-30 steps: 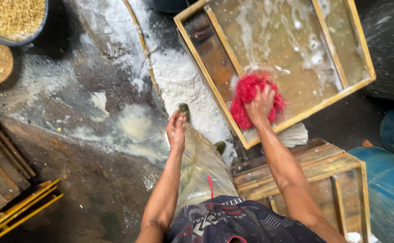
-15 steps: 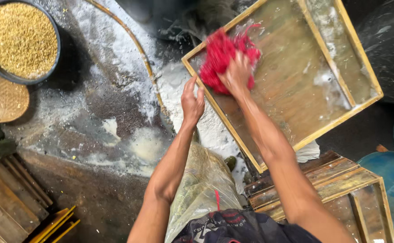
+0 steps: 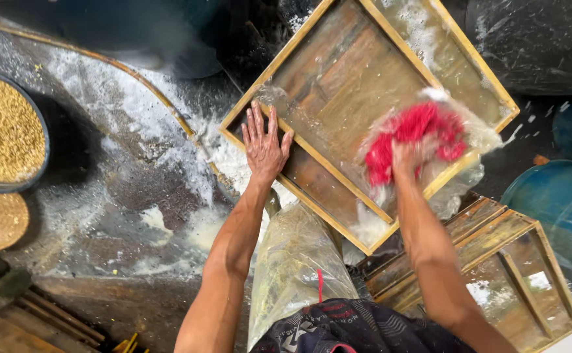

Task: The person washes square wooden sieve frames in a wet processing area, scrubbing each frame's mesh surface with a red net scrubber and rinsing it, then stacks the cleaned frames aside. They then scoop pale liquid from a large metal vat with a small pan and pour it into a nearby basin.

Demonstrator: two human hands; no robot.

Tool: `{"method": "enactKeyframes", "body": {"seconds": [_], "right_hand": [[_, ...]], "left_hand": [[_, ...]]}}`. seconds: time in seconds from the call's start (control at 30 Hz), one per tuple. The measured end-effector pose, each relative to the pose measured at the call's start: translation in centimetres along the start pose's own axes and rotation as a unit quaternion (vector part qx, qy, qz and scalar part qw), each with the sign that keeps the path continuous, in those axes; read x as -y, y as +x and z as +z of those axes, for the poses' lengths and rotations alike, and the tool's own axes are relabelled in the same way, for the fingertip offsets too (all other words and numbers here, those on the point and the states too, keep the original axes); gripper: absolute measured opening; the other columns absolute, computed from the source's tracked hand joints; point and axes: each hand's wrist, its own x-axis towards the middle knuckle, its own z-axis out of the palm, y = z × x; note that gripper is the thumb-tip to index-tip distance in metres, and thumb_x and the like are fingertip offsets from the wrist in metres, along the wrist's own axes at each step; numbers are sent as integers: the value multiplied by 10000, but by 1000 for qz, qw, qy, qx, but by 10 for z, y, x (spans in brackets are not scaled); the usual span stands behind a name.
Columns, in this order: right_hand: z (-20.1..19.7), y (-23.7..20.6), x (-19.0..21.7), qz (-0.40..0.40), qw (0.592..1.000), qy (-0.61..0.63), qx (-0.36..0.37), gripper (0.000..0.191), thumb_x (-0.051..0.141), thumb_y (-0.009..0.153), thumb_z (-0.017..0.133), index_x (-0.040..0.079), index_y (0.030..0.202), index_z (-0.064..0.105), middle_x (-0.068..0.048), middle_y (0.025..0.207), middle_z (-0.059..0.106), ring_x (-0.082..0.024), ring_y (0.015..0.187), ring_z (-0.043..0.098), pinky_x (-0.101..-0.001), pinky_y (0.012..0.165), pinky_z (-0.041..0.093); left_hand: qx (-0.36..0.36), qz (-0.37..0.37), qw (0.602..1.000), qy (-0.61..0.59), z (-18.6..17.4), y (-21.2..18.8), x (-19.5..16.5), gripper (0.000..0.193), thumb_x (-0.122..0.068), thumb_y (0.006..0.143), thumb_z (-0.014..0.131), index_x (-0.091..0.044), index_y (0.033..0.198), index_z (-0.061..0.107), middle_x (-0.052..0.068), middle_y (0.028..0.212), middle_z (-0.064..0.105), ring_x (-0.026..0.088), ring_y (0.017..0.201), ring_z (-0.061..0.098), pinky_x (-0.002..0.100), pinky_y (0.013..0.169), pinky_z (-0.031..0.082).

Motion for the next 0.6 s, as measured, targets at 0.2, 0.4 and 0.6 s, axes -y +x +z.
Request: {"method": "enactKeyframes", "body": {"seconds": [0.2, 0.4, 0.6], "right_hand": [[-9, 54, 169, -59, 992, 107, -13, 1265, 618, 651, 898, -86, 1530, 321, -239, 1587, 224, -544, 1428, 184, -755, 1081, 254], [-15, -16, 215, -366, 923, 53, 103, 668, 366, 900, 718, -94, 1367, 592, -166, 1713, 114, -486, 1551, 41, -743, 1202, 143], [-26, -79, 19, -392, 907, 107, 112, 708, 386, 829, 724, 118, 1467, 572, -147, 1576, 293, -441, 1467, 217, -709, 1161, 176]], "left_hand": [[25, -7, 1000, 3, -2, 4, -1, 737, -466, 985, 650, -63, 1561, 425, 246, 1679, 209, 433, 1538, 272, 609, 1207, 281], [49, -15, 999, 13, 2, 2, 5, 647, -405, 1039, 600, -100, 1584, 432, 220, 1674, 228, 419, 1548, 279, 578, 1244, 261], [46, -30, 998, 6, -3, 3, 1, 607, -353, 1035, 577, -132, 1583, 439, 193, 1691, 226, 400, 1519, 307, 563, 1220, 263]]}}
